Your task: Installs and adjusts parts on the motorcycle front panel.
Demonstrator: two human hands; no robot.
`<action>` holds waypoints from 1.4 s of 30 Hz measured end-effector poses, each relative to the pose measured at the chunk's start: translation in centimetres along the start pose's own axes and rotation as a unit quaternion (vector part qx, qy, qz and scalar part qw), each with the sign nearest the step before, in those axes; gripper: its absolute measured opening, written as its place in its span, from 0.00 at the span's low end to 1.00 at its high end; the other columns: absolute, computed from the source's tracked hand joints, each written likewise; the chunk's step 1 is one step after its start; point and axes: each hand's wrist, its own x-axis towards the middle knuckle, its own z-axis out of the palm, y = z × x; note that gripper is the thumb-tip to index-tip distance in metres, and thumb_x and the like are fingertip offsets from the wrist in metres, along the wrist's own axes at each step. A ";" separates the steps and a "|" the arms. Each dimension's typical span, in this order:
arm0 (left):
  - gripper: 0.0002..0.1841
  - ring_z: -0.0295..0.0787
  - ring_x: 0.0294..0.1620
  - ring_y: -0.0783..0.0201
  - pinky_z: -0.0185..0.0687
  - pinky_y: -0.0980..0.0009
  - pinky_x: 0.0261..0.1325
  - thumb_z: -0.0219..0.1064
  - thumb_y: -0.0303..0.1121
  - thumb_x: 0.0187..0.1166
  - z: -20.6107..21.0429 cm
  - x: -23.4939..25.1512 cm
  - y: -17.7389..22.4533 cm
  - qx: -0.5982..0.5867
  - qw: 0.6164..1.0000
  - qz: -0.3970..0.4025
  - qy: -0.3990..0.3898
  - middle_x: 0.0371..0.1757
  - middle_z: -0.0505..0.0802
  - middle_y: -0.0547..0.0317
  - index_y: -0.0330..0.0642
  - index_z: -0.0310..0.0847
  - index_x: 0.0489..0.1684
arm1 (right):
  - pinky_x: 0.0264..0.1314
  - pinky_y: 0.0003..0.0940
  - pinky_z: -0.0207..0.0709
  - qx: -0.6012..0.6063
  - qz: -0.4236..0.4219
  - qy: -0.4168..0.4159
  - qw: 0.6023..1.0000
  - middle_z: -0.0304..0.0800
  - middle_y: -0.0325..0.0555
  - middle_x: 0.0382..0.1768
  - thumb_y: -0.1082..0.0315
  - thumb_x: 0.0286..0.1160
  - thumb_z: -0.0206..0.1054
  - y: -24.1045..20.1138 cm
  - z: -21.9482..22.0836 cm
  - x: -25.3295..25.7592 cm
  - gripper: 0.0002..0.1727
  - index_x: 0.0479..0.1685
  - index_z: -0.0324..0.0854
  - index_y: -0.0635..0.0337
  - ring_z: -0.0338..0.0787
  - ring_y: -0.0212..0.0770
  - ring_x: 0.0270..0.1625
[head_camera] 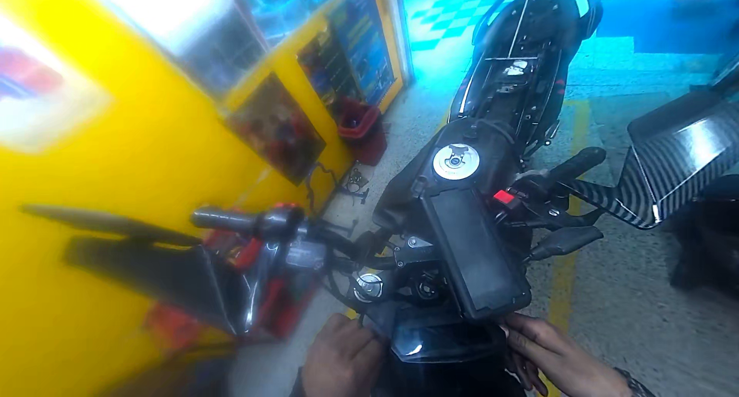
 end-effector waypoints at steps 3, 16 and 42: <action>0.08 0.89 0.36 0.63 0.81 0.64 0.46 0.66 0.39 0.78 0.0 -0.6 0.1 -0.036 0.998 -0.041 -0.011 0.35 0.95 0.64 0.51 0.91 0.38 | 0.20 0.30 0.82 -0.022 -0.038 -0.024 0.999 0.86 0.36 0.24 0.52 0.91 0.52 0.7 -0.5 0.0 0.17 0.50 0.82 0.52 0.85 0.32 0.19; 0.55 0.89 0.64 0.41 0.82 0.37 0.65 0.84 0.49 0.65 -5.4 19.6 -5.9 0.079 0.860 -0.224 -0.451 0.66 0.90 0.44 0.54 0.52 0.95 | 0.19 0.31 0.83 0.102 0.051 -0.061 0.992 0.87 0.37 0.24 0.50 0.88 0.57 0.5 -0.9 0.6 0.17 0.59 0.79 0.51 0.85 0.34 0.17; 0.20 0.95 0.51 0.61 0.87 0.53 0.61 0.82 0.34 0.69 -5.7 19.0 -8.1 -0.045 0.888 -0.139 -0.437 0.52 0.97 0.60 0.48 0.90 0.62 | 0.16 0.24 0.79 0.104 -0.091 -0.028 0.990 0.89 0.33 0.23 0.55 0.88 0.61 2.5 -0.2 1.1 0.12 0.51 0.84 0.51 0.83 0.27 0.15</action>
